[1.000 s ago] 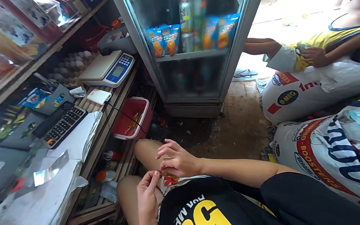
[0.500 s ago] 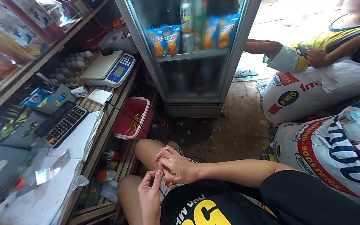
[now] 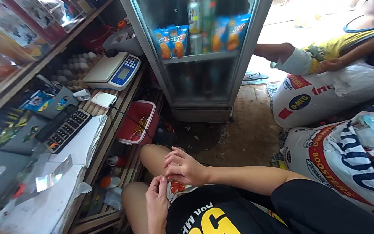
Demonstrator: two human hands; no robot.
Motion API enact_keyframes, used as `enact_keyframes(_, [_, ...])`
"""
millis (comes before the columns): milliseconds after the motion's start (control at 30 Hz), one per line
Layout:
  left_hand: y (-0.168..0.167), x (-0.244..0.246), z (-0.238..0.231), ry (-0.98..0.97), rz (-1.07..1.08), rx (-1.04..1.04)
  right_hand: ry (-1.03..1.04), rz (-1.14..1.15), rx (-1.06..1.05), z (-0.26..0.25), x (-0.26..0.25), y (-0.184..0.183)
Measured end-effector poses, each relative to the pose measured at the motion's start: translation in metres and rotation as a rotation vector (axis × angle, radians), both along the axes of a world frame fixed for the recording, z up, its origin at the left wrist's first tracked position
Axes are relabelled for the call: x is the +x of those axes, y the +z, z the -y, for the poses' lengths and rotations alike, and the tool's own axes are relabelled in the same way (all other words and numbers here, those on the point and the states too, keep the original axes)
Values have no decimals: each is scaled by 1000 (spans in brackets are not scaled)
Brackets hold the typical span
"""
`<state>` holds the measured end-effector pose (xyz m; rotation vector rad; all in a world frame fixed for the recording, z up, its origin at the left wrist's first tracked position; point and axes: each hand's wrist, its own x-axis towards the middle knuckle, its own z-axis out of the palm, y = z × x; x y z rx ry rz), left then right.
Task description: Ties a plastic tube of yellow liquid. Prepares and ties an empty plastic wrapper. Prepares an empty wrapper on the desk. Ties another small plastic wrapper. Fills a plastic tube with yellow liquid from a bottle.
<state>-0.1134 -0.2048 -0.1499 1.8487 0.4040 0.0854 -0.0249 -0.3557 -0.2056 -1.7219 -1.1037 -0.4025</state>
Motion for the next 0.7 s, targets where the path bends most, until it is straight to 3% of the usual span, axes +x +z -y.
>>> enact_keyframes(133, [1,-1,1,-20,-26,33,-69,197,13,-1,-6,4])
enact_keyframes(300, [0,-4,-1,30,-59,-120,-34,-28,35,-7,-9,4])
enact_keyframes(433, [-1,-7,1,103,-76,-244,-37,-61,5,-5,-11,6])
enact_keyframes(600, [-3,-8,2,120,-49,-249,109,-206,78,-5,-11,11])
enact_keyframes(700, [-6,-8,1,95,19,-174,152,-157,48,-5,-12,10])
